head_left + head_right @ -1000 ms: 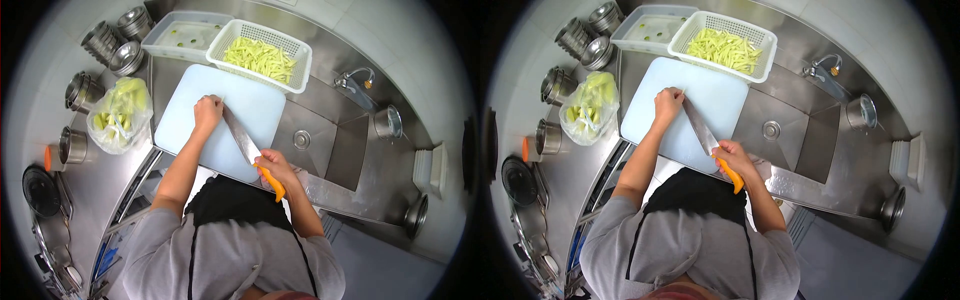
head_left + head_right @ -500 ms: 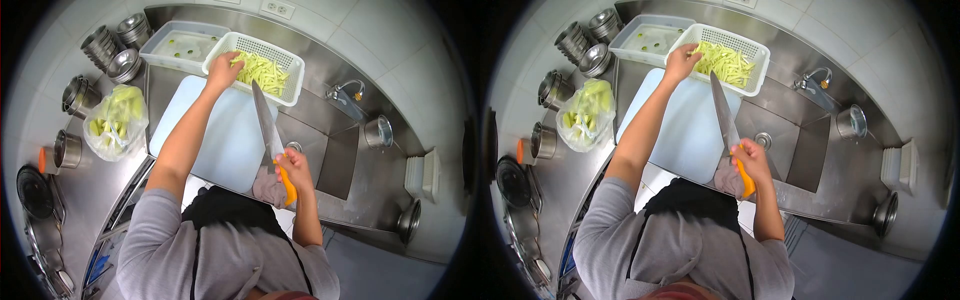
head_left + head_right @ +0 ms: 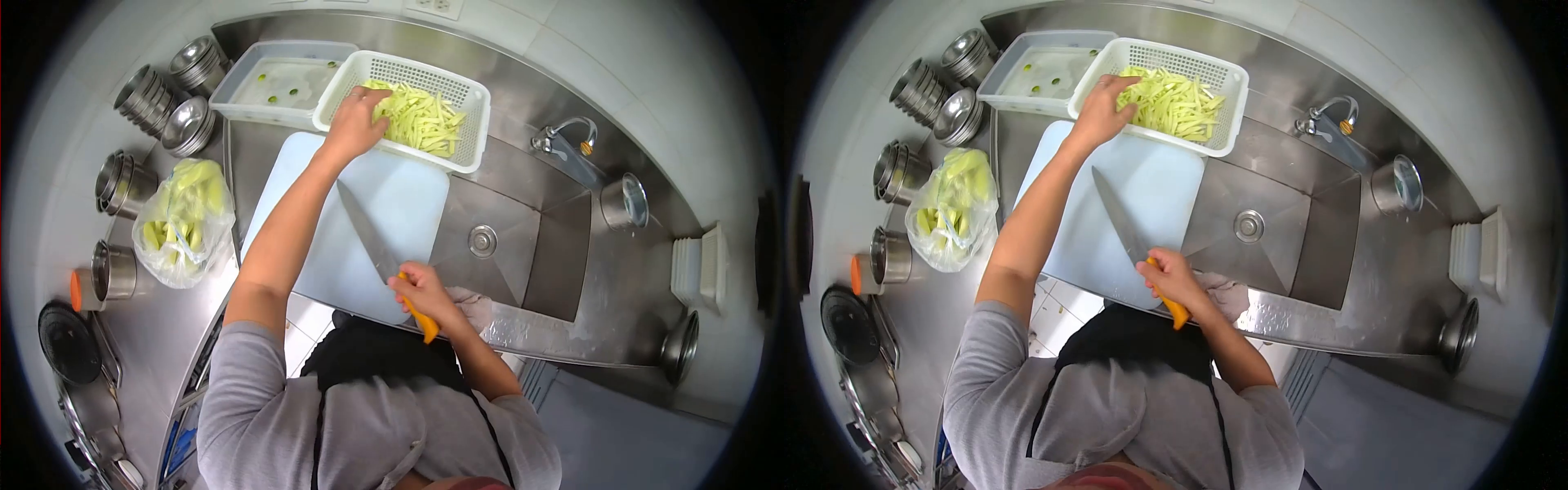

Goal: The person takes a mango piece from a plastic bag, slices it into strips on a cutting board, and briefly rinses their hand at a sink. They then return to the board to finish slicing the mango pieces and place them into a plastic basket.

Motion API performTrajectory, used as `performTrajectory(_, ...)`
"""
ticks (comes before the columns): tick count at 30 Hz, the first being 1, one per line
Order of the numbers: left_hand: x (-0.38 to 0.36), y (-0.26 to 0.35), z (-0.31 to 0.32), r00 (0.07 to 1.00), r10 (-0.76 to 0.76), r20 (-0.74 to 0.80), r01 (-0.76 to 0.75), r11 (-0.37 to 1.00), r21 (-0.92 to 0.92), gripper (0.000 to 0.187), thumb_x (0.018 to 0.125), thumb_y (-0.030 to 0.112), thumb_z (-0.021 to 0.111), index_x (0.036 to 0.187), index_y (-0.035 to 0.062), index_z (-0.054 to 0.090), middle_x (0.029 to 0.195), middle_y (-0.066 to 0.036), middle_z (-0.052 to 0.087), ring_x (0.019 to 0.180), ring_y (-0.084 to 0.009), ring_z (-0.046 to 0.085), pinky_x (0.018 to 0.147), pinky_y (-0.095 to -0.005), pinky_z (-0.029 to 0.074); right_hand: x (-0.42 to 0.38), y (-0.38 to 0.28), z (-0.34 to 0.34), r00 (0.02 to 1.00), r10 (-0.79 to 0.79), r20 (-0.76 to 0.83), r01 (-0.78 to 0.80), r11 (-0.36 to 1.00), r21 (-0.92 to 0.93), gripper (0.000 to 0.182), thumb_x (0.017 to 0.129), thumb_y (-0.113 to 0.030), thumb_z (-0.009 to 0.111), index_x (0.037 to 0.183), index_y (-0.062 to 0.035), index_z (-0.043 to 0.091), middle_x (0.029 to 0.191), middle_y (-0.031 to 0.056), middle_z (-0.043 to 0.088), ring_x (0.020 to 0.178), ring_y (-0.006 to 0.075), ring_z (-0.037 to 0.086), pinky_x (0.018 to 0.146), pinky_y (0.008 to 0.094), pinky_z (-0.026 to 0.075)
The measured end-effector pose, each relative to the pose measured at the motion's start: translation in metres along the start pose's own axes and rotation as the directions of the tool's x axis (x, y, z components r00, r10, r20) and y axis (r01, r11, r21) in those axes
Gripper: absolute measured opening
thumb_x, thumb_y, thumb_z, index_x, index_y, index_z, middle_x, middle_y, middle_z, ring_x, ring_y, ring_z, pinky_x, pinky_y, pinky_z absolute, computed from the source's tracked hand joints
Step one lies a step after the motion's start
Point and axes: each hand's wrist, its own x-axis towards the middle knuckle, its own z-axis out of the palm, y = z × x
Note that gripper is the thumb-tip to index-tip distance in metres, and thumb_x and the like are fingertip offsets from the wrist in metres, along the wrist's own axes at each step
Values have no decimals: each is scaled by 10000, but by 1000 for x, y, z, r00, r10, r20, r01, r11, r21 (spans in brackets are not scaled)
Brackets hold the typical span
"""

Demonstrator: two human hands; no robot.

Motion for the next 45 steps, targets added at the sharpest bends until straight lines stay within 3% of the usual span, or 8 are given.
performTrajectory(5, 68, 4, 76, 735, -199, 648, -28, 946, 322, 940, 696, 279, 874, 1556, 361, 503, 1734, -188, 229, 1528, -534, 287, 1155, -697, 412, 3, -7, 6, 1000, 7, 0, -7, 985, -172, 277, 1023, -248, 686, 890, -43, 554, 685, 23, 613, 543, 101, 612, 485, 283, 486)
performTrajectory(8, 87, 0, 114, 641, -280, 715, -35, 920, 391, 965, 682, 276, 890, 1559, 367, 497, 1743, -189, 205, 1540, -530, 272, 1126, -774, 374, 3, -11, 5, 1000, -13, -4, 12, 973, -232, 289, 1016, -248, 678, 877, -30, 547, 658, 40, 601, 531, 127, 629, 490, 319, 485)
performTrajectory(12, 100, -42, 121, 728, -211, 653, -94, 912, 399, 963, 652, 264, 893, 1546, 223, 538, 1638, -316, 369, 1447, -532, 428, 1228, -542, 346, -3, -17, 6, 1000, -30, -5, 27, 970, -241, 311, 1007, -262, 680, 867, -18, 546, 657, 67, 605, 521, 159, 632, 501, 350, 486)
performTrajectory(19, 121, -52, 77, 782, -233, 579, 69, 954, 291, 707, 716, 203, 877, 1386, 86, 684, 1168, -213, 760, 982, -307, 766, 803, -413, 638, -2, -14, 6, 999, -34, -19, 28, 959, -281, 315, 998, -262, 693, 879, -11, 545, 648, 75, 614, 526, 166, 642, 502, 361, 485)
performTrajectory(23, 140, -25, 47, 769, -346, 538, 295, 938, 182, 610, 717, 238, 907, 1282, 83, 740, 1115, -204, 762, 1031, -312, 751, 875, -431, 603, -1, -16, 9, 999, -21, -25, 14, 971, -238, 307, 998, -260, 695, 878, -17, 551, 653, 72, 623, 530, 158, 650, 499, 353, 486)
performTrajectory(26, 143, -17, 35, 864, -120, 490, 59, 989, 138, 504, 741, 222, 921, 1185, 73, 734, 987, -161, 735, 954, -306, 718, 869, -434, 578, -2, -15, 9, 999, -29, -36, 19, 967, -253, 298, 999, -261, 697, 886, -21, 561, 652, 69, 629, 528, 152, 653, 499, 345, 488)
performTrajectory(38, 138, 7, 28, 827, -191, 529, 100, 975, 196, 585, 933, 453, 763, 1409, 120, 690, 1316, -283, 697, 1261, -426, 647, 1103, -471, 493, -3, -17, 9, 998, -39, -42, 25, 953, -303, 283, 1006, -271, 686, 910, -28, 578, 661, 66, 651, 517, 146, 657, 496, 325, 500)
performTrajectory(45, 108, -43, 85, 983, 173, 54, -179, 974, 138, 386, 880, 281, 774, 1222, 102, 783, 1328, -239, 678, 1302, -433, 586, 1110, -520, 457, 0, -13, 10, 998, -30, -57, 12, 955, -297, 268, 1007, -267, 686, 932, -27, 592, 674, 65, 661, 513, 139, 647, 487, 322, 497)
